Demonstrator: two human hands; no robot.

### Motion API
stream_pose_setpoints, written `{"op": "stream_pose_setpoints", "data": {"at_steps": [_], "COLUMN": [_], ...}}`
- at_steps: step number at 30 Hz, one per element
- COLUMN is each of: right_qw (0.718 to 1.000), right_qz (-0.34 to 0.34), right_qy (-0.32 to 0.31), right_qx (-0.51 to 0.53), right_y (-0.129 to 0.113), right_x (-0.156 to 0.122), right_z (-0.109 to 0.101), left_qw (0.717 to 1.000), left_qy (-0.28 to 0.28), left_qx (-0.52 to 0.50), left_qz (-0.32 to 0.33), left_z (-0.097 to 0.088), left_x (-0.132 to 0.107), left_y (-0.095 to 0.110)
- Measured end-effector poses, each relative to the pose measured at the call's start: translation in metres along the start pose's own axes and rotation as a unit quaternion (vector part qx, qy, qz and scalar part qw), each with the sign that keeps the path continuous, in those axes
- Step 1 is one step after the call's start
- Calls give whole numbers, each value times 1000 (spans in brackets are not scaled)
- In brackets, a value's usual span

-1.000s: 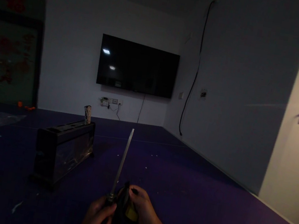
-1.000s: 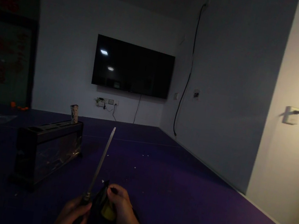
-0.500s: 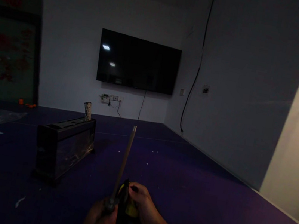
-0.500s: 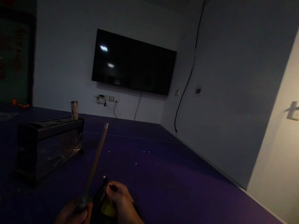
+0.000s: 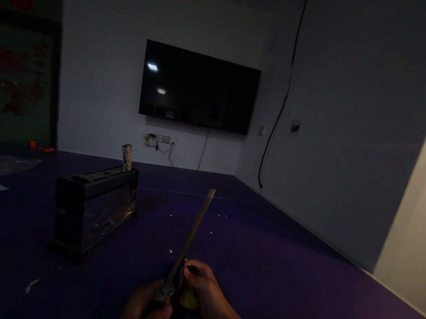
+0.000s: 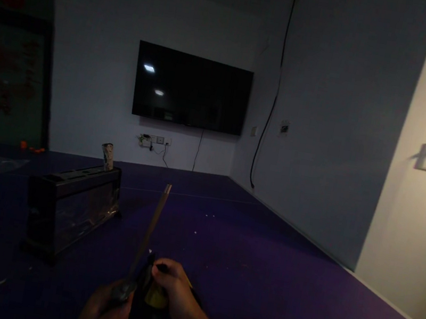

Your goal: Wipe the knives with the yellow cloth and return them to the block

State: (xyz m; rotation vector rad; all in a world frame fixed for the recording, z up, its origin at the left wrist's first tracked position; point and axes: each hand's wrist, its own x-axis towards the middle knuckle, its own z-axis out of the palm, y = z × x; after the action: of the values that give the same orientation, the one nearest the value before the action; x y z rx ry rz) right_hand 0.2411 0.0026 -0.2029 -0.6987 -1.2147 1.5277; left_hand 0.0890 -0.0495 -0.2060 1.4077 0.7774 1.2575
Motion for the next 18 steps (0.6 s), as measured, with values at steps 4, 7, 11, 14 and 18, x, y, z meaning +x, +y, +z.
{"op": "stream_pose_setpoints", "data": {"at_steps": [4,7,11,14,18], "right_qw": [999,999,999,998,997], "right_qz": [16,14,19,21,8], "right_qy": [13,-6,6,21,49], "right_qx": [25,33,47,56,59], "right_y": [-2,-4,-2,0,2], "right_x": [0,0,-1,0,1], "right_z": [2,3,3,2,1], "left_qw": [1000,999,999,998,997], "left_qy": [9,12,38,47,50], "left_qx": [21,35,20,29,54], "left_qz": [6,14,-1,-3,-16], "left_z": [0,0,1,3,4], "left_x": [0,1,2,2,4], "left_y": [2,0,0,5,10]}}
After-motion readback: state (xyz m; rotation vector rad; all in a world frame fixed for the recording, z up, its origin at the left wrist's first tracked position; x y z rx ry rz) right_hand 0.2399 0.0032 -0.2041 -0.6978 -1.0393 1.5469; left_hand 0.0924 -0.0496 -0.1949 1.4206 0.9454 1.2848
